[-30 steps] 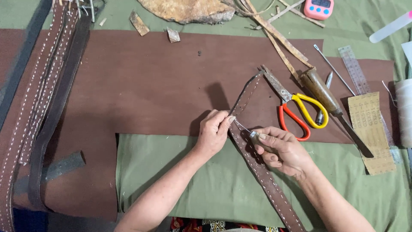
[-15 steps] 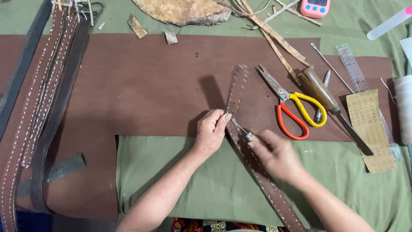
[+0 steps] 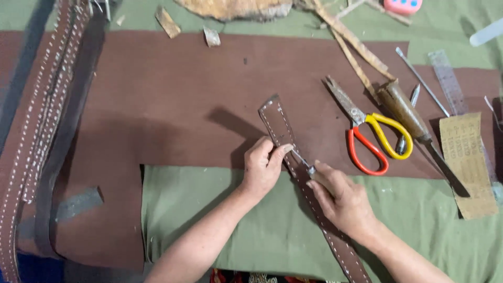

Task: Using a hand tool to clear or create holes in a leather strap as part of the finishing process.

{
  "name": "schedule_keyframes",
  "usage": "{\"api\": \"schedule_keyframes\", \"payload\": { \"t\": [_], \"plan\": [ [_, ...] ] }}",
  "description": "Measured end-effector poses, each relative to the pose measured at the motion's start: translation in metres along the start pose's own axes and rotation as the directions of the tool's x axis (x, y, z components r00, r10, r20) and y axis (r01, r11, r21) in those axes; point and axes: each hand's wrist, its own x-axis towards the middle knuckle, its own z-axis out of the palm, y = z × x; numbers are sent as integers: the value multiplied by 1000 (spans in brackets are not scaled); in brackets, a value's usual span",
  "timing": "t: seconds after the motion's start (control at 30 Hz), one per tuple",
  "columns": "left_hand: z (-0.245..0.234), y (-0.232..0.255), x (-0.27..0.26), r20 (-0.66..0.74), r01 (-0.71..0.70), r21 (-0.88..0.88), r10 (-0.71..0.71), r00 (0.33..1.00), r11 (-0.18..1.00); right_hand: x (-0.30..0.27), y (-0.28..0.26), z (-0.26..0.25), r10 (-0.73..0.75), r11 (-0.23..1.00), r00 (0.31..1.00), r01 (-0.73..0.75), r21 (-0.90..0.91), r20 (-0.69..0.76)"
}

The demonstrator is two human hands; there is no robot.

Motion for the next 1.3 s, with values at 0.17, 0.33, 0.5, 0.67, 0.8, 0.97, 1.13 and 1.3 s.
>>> {"api": "schedule_keyframes", "payload": {
  "t": [0.17,0.33,0.5,0.67,0.8,0.97,1.13,1.3],
  "plan": [
    [3,-5,-3,-33,56,-67,-58,998,996,8,1,-11,582,294,622,-762,577,524],
    [8,-10,-5,-86,249,-215,-272,959,944,2,-1,1,494,54,689,-633,772,530],
    [16,-42,-13,-132,253,-173,-277,952,952,2,-6,-1,104,994,994,-105,-8,-24],
    [18,-48,-16,-125,247,-206,-276,953,947,10,1,-13,520,303,729,-645,702,445],
    [9,-10,-2,-117,262,-229,-294,949,937,5,-8,-7,124,992,992,-124,-6,5],
    [19,-51,-16,-114,272,-181,-295,949,945,7,0,-15,451,712,860,-507,485,237],
    [16,-38,-13,-93,302,-209,-326,941,930,12,8,-13,481,299,758,-615,730,441],
    [-8,9,12,132,295,-292,-267,955,910,12,10,-11,454,228,759,-605,763,466]
  ]
}}
